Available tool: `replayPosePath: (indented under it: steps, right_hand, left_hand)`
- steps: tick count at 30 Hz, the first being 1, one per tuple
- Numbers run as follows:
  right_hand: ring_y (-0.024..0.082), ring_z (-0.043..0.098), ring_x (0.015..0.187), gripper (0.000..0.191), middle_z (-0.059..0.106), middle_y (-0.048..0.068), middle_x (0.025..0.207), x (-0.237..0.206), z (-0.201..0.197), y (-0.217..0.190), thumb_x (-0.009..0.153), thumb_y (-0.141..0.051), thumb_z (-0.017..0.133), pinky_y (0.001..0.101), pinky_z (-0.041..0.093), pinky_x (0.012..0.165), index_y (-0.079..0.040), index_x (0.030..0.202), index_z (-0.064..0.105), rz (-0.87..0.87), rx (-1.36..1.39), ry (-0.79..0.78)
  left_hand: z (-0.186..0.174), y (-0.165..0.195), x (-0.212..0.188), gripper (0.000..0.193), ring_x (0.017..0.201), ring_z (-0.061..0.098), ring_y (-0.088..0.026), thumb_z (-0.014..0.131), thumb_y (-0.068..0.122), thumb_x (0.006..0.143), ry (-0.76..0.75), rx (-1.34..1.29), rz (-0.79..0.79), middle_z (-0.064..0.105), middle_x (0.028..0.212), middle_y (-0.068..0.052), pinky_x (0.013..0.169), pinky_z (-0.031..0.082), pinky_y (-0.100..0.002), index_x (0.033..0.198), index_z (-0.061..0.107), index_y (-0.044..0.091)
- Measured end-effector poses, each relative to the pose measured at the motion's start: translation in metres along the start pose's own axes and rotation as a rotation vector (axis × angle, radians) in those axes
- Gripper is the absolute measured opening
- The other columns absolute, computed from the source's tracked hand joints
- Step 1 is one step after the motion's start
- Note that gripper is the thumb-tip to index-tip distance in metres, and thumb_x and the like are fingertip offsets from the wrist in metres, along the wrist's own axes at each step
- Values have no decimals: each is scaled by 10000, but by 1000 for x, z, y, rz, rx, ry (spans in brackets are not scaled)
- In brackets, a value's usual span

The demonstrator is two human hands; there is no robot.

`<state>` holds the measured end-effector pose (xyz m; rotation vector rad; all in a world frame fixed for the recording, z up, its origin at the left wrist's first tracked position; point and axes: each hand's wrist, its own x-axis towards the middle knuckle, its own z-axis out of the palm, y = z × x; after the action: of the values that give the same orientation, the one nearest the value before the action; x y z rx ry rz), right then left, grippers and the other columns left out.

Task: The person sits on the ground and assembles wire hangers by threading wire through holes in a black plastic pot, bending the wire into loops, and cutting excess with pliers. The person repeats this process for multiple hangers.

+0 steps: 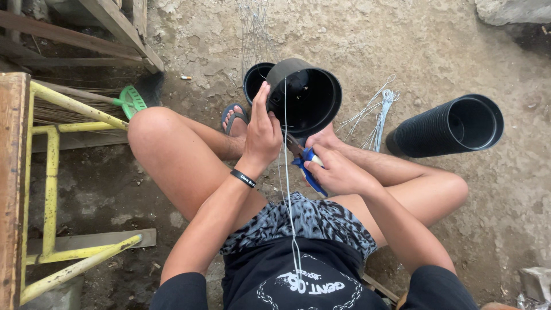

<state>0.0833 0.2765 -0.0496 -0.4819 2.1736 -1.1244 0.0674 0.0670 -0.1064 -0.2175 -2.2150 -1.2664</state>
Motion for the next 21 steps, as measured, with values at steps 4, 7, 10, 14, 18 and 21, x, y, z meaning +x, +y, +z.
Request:
replayPosePath:
  steps: [4, 7, 10, 14, 18, 21]
  right_hand:
    - [181, 730, 668, 163, 734, 116, 769, -1, 2, 5, 1005, -176, 562, 331, 576, 594, -14, 1019, 557, 4, 30, -12]
    - [188, 748, 698, 189, 698, 116, 827, 3, 8, 11, 1013, -181, 543, 337, 617, 629, -21, 1108, 513, 56, 277, -72]
    - [200, 726, 672, 288, 664, 100, 855, 7, 13, 21, 1003, -213, 511, 360, 616, 613, -100, 1252, 421, 167, 475, -102]
    - [134, 685, 688, 353, 754, 51, 924, 10, 17, 41, 1039, -325, 446, 304, 600, 647, -55, 1249, 534, 161, 609, -208]
    - [139, 629, 637, 385, 658, 67, 791, 12, 34, 59, 1085, -356, 459, 298, 544, 595, -4, 1091, 616, 83, 661, -183]
    - [144, 600, 602, 362, 622, 61, 748, 15, 48, 68, 1079, -342, 480, 311, 528, 555, -11, 990, 598, 49, 695, -132]
  left_hand:
    - [0, 3, -1, 623, 1524, 395, -432, 423, -97, 961, -7, -7, -13, 361, 1622, -274, 1265, 382, -445, 1563, 280, -31]
    - [-1, 4, 0, 618, 1521, 399, -432, 417, -106, 970, -10, -8, -10, 358, 1624, -276, 1258, 392, -443, 1566, 274, -32]
    - [-2, 4, 0, 628, 1525, 388, -436, 422, -115, 962, -16, -3, 35, 348, 1626, -278, 1262, 385, -450, 1565, 267, -34]
    - [-1, 5, 0, 619, 1540, 381, -426, 424, -124, 971, -30, -2, 99, 356, 1629, -263, 1280, 380, -452, 1564, 278, -22]
    - [-1, 6, 0, 624, 1536, 391, -425, 425, -134, 970, -51, -17, 122, 354, 1632, -262, 1271, 395, -445, 1566, 278, -21]
    - [-1, 7, 0, 631, 1536, 399, -423, 421, -148, 964, -63, -33, 152, 362, 1631, -255, 1271, 404, -440, 1566, 285, -19]
